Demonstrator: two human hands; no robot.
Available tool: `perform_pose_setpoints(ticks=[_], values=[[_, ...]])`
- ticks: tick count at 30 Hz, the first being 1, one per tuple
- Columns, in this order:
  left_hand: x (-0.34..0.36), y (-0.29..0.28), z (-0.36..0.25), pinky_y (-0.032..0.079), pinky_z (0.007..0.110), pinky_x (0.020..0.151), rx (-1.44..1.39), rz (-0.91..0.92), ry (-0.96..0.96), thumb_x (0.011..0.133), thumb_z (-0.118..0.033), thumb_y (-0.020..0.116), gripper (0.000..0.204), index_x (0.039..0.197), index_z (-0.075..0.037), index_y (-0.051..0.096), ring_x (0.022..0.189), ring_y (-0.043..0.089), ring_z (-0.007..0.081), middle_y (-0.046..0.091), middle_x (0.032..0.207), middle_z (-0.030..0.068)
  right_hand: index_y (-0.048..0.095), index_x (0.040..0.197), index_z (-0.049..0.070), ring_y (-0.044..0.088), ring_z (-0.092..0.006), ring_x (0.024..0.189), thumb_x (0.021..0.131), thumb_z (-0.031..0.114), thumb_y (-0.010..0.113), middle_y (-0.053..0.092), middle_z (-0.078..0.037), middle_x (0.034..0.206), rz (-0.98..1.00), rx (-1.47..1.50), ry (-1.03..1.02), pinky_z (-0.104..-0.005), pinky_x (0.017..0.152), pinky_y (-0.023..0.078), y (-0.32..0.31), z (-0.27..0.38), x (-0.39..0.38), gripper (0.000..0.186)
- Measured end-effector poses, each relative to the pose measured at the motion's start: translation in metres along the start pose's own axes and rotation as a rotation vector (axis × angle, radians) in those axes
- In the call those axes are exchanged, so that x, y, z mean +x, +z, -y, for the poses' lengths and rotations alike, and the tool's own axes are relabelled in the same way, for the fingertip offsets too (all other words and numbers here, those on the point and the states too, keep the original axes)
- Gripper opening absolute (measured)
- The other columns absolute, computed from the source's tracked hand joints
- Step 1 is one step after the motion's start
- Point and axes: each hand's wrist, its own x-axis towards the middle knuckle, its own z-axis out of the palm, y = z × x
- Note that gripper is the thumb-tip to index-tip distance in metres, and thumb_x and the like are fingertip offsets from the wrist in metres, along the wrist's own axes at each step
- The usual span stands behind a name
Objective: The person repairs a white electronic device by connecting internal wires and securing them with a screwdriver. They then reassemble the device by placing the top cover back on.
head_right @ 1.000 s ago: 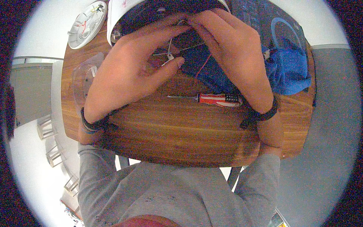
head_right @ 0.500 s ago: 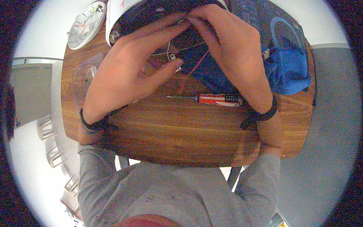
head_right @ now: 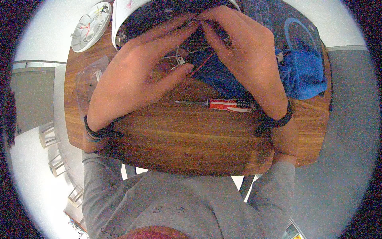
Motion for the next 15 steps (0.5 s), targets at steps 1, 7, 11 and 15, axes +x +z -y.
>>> perform_pose_setpoints(ticks=[1,7,11,15], values=[[-0.0001,-0.0002,0.0,0.051,0.048,0.123,0.005,0.003,0.002,0.098,-0.017,0.082,0.065,0.158,-0.003,0.062,0.146,0.061,0.0463,0.059,0.164,0.026,0.081,0.115,0.009,0.083,-0.0228,0.091,0.097,0.007,0.086,0.084,-0.01,0.103,0.002,-0.004,0.007,-0.033,0.077,0.063,-0.0004,0.0009,-0.0002,0.019],[0.0002,-0.0012,-0.001,0.051,0.049,0.123,0.024,0.019,-0.003,0.099,-0.017,0.081,0.065,0.159,-0.002,0.061,0.146,0.061,0.0462,0.059,0.164,0.0257,0.08,0.114,0.009,0.083,-0.0216,0.088,0.097,0.007,0.086,0.084,-0.01,0.102,-0.011,0.004,0.029,-0.0328,0.077,0.063,0.001,-0.0002,-0.0019,0.018],[-0.0012,0.0,-0.0007,0.051,0.049,0.123,0.028,0.02,-0.011,0.098,-0.017,0.081,0.065,0.159,-0.003,0.061,0.146,0.062,0.0467,0.059,0.164,0.0258,0.08,0.116,0.008,0.082,-0.0228,0.089,0.097,0.007,0.086,0.084,-0.011,0.103,-0.015,0.003,0.035,-0.0331,0.077,0.063,0.0027,-0.0028,-0.0028,0.019],[-0.0018,-0.0003,0.0002,0.052,0.049,0.122,0.064,0.009,0.018,0.098,-0.017,0.081,0.065,0.158,-0.003,0.062,0.145,0.062,0.0472,0.058,0.164,0.0265,0.08,0.118,0.008,0.083,-0.0238,0.09,0.098,0.007,0.085,0.083,-0.011,0.105,-0.013,0.015,-0.024,-0.0333,0.078,0.064,0.0028,-0.0066,-0.0023,0.021]])
